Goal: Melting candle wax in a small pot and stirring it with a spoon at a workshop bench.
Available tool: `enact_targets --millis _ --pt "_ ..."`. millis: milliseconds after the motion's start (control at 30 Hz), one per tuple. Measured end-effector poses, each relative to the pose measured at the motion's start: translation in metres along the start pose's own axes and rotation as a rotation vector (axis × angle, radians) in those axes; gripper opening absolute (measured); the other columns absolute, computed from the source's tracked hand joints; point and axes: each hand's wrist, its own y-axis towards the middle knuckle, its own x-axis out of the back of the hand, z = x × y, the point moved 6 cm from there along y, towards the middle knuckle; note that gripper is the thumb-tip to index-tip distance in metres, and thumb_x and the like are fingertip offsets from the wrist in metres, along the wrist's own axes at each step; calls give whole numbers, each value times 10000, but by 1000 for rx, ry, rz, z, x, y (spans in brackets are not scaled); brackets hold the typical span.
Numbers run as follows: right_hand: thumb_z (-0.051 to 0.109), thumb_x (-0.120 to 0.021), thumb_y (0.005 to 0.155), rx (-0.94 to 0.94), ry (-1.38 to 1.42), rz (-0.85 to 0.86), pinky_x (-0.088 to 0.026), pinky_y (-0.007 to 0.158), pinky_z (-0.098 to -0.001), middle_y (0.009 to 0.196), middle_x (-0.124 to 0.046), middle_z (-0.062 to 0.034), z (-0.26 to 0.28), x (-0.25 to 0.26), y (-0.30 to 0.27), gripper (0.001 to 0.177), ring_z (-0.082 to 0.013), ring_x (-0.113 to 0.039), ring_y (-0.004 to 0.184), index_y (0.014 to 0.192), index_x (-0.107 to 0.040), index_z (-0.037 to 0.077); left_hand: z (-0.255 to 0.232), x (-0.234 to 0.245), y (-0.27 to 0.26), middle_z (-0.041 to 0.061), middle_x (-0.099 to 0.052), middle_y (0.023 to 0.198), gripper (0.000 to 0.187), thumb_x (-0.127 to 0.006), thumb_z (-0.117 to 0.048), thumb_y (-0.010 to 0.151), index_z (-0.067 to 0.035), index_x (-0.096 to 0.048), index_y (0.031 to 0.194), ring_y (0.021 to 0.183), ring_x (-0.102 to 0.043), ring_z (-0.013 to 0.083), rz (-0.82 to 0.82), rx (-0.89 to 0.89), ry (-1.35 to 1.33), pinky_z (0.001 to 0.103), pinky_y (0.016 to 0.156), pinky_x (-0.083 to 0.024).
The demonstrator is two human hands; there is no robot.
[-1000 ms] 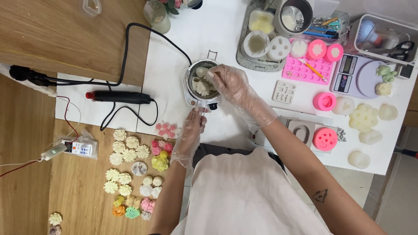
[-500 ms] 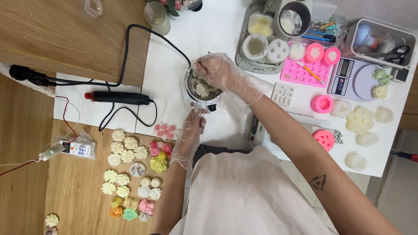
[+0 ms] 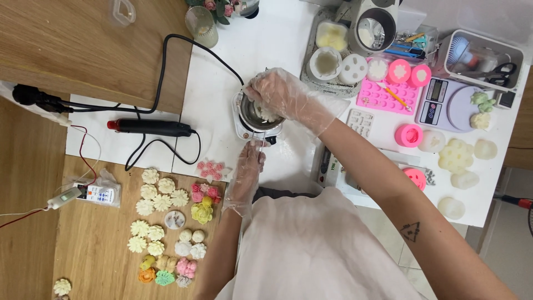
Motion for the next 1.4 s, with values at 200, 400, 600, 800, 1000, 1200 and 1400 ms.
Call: enact_targets --millis 200,400,600,800,1000,1200,1400 --pt "238 -628 1053 -308 576 25 -555 508 -375 642 -664 -106 -23 -1 -16 319 -239 -627 500 824 -705 30 -3 -1 2 -57 -441 692 426 -411 -449 1077 -101 -655 1052 606 -358 54 30 21 56 218 543 -328" --pt "175 -636 1052 -411 643 13 -541 536 -408 659 -670 -152 -28 32 -33 273 -293 -637 539 854 -710 3 -14 -5 -7 -56 -440 716 425 -401 -441 1088 -99 -652 1065 620 -354 46 29 34 52 206 562 -329" --pt "170 -653 1022 -450 776 -55 -537 545 -413 707 -673 -184 -17 27 -45 205 -306 -660 569 941 -718 -6 -24 -1 -12 -50 -426 715 407 -412 -430 1084 -99 -647 1051 620 -344 50 25 21 45 209 554 -320" --pt "190 -637 1049 -572 737 -44 -532 554 -393 742 -686 -190 -16 28 -55 234 -275 -655 588 970 -727 -12 -38 10 -18 -41 -423 760 380 -456 -396 1085 -74 -659 1081 664 -351 58 5 67 82 221 567 -329" --pt "242 -619 1050 -715 856 -42 -546 545 -376 696 -697 -157 -13 41 -47 284 -234 -669 564 949 -727 -1 -8 18 -4 94 -603 1233 230 -460 -118 997 -34 -550 1191 1013 -581 168 17 -748 1298 277 869 -524" --pt "250 -621 1060 -639 743 -8 -528 587 -429 714 -660 -203 -8 30 -51 323 -324 -648 600 896 -717 -12 -12 19 -5 204 -550 1341 409 -541 8 989 59 -501 1393 1086 -591 287 -14 -739 1251 334 891 -538" --pt "252 -621 1050 -628 728 36 -516 616 -464 713 -635 -210 -8 41 -47 305 -364 -632 637 903 -701 -4 -3 22 1 148 -582 1266 481 -514 94 950 64 -457 1427 831 -564 167 58 -703 1077 288 727 -546"
